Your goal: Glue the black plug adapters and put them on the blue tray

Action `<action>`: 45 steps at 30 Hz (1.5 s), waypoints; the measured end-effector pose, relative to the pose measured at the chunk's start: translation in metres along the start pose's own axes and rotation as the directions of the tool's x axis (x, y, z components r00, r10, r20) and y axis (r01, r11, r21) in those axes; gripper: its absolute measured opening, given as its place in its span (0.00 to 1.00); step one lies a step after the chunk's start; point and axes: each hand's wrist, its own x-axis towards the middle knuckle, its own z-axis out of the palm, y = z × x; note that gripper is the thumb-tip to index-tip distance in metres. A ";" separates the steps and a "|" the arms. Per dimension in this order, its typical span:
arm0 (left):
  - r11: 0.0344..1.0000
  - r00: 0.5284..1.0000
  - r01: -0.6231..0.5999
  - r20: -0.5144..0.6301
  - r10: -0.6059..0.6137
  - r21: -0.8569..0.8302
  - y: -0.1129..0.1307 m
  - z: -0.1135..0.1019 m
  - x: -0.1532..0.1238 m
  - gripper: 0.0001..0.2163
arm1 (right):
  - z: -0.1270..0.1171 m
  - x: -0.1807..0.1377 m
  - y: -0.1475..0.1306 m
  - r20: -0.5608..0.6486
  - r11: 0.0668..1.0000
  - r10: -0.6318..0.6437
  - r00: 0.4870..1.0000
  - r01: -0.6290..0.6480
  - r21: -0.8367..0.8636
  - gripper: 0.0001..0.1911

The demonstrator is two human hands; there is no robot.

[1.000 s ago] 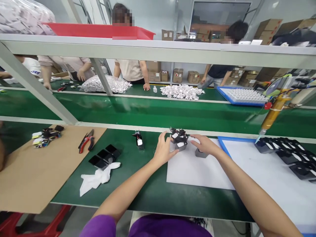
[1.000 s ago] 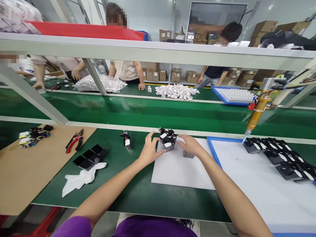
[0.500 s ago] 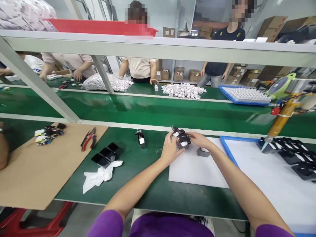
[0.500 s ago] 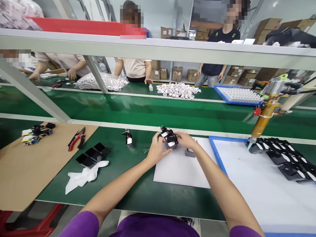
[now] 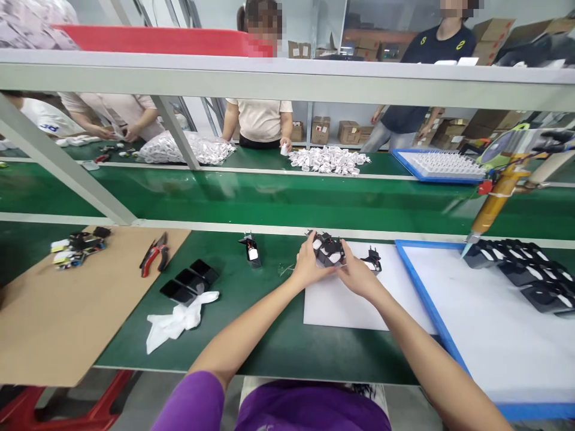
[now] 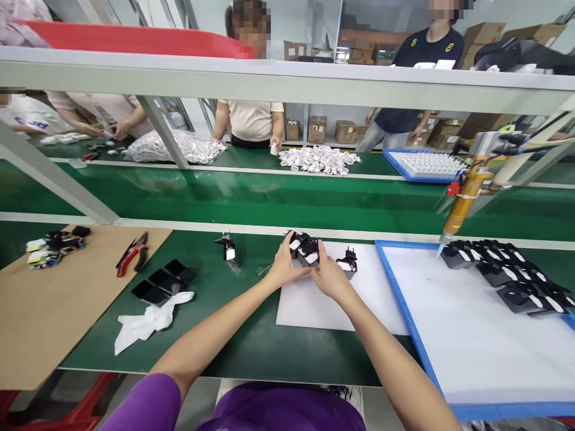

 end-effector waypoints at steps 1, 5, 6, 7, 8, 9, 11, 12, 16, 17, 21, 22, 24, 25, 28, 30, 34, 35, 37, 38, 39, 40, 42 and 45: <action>0.999 1.000 0.002 0.006 -0.001 -0.034 0.002 0.000 -0.006 0.54 | 0.000 0.001 0.002 -0.008 1.000 0.015 1.000 -0.015 0.003 0.41; 0.974 0.997 0.038 0.081 -0.020 -0.225 0.003 0.000 -0.036 0.54 | -0.003 0.002 0.002 -0.017 0.998 0.049 0.999 -0.048 0.040 0.46; 0.962 0.995 0.044 0.101 -0.018 -0.269 0.002 -0.001 -0.042 0.53 | -0.003 0.003 0.001 -0.016 0.997 0.051 0.999 -0.050 0.052 0.49; 0.951 0.993 0.049 0.117 -0.013 -0.305 0.001 -0.002 -0.047 0.53 | -0.003 0.004 -0.001 -0.018 0.997 0.055 0.998 -0.053 0.064 0.51; 0.941 0.991 0.056 0.133 -0.012 -0.333 -0.001 -0.004 -0.050 0.52 | -0.001 0.005 -0.003 -0.024 0.996 0.060 0.998 -0.058 0.073 0.52; 0.935 0.990 0.070 0.142 -0.021 -0.349 -0.003 -0.008 -0.051 0.52 | 0.001 0.007 -0.005 -0.035 0.995 0.068 0.997 -0.065 0.082 0.54; 0.935 0.991 0.108 0.116 -0.073 -0.338 -0.006 -0.017 -0.050 0.50 | 0.006 0.010 -0.009 -0.065 0.992 0.084 0.994 -0.078 0.096 0.58; 0.941 0.992 0.121 0.066 -0.105 -0.316 -0.006 -0.022 -0.046 0.48 | 0.009 0.012 -0.010 -0.080 0.991 0.090 0.993 -0.082 0.102 0.59; 0.970 0.980 0.106 -0.143 -0.140 -0.221 -0.001 -0.043 -0.018 0.34 | 0.021 0.016 -0.018 -0.166 0.989 0.111 0.980 -0.092 0.118 0.62; 0.971 0.983 0.112 -0.117 -0.139 -0.213 0.002 -0.046 -0.008 0.31 | 0.023 0.017 -0.019 -0.194 0.988 0.117 0.974 -0.094 0.120 0.62; 0.966 0.982 0.173 0.104 -0.156 -0.191 0.012 -0.047 0.030 0.30 | 0.027 0.020 -0.025 -0.250 0.988 0.128 0.960 -0.103 0.111 0.60; 0.967 0.978 0.179 0.145 -0.153 -0.183 0.014 -0.046 0.036 0.32 | 0.027 0.021 -0.025 -0.253 0.989 0.129 0.959 -0.105 0.107 0.60; 0.970 0.964 0.183 0.221 -0.146 -0.160 0.016 -0.043 0.042 0.33 | 0.027 0.023 -0.026 -0.253 0.989 0.130 0.959 -0.108 0.097 0.59; 0.973 0.959 0.180 0.246 -0.140 -0.146 0.017 -0.043 0.042 0.33 | 0.027 0.024 -0.027 -0.255 0.990 0.131 0.958 -0.110 0.092 0.59; 0.981 0.959 0.162 0.253 -0.131 -0.107 0.018 -0.043 0.036 0.31 | 0.029 0.028 -0.029 -0.262 0.989 0.140 0.955 -0.122 0.083 0.59; 0.982 0.962 0.165 0.236 -0.140 -0.091 0.018 -0.044 0.032 0.32 | 0.030 0.029 -0.030 -0.263 0.989 0.142 0.954 -0.125 0.082 0.60; 0.977 0.963 0.193 0.209 -0.171 -0.091 0.015 -0.045 0.029 0.33 | 0.029 0.032 -0.030 -0.245 0.992 0.113 0.963 -0.095 0.084 0.59; 0.976 0.963 0.195 0.208 -0.172 -0.098 0.014 -0.045 0.030 0.33 | 0.028 0.033 -0.029 -0.242 0.993 0.103 0.965 -0.084 0.086 0.59; 0.974 0.962 0.195 0.214 -0.167 -0.118 0.014 -0.046 0.032 0.33 | 0.025 0.033 -0.028 -0.237 0.994 0.082 0.968 -0.061 0.093 0.58; 0.974 0.961 0.190 0.225 -0.159 -0.126 0.014 -0.046 0.032 0.33 | 0.023 0.032 -0.027 -0.235 0.994 0.071 0.969 -0.049 0.098 0.58; 0.971 0.958 0.194 0.239 -0.157 -0.140 0.015 -0.047 0.032 0.34 | 0.020 0.030 -0.027 -0.232 0.994 0.058 0.971 -0.035 0.103 0.58; 0.965 0.953 0.205 0.259 -0.158 -0.166 0.016 -0.049 0.032 0.35 | 0.016 0.026 -0.027 -0.230 0.994 0.047 0.972 -0.023 0.108 0.59; 0.924 0.933 0.272 0.309 -0.185 -0.267 0.020 -0.054 0.029 0.36 | 0.004 0.011 -0.027 -0.228 0.993 0.019 0.974 0.007 0.114 0.60; 0.829 0.906 0.333 0.395 -0.150 -0.449 0.024 -0.066 0.024 0.34 | -0.020 -0.027 -0.020 -0.238 0.975 -0.096 0.967 0.140 0.174 0.63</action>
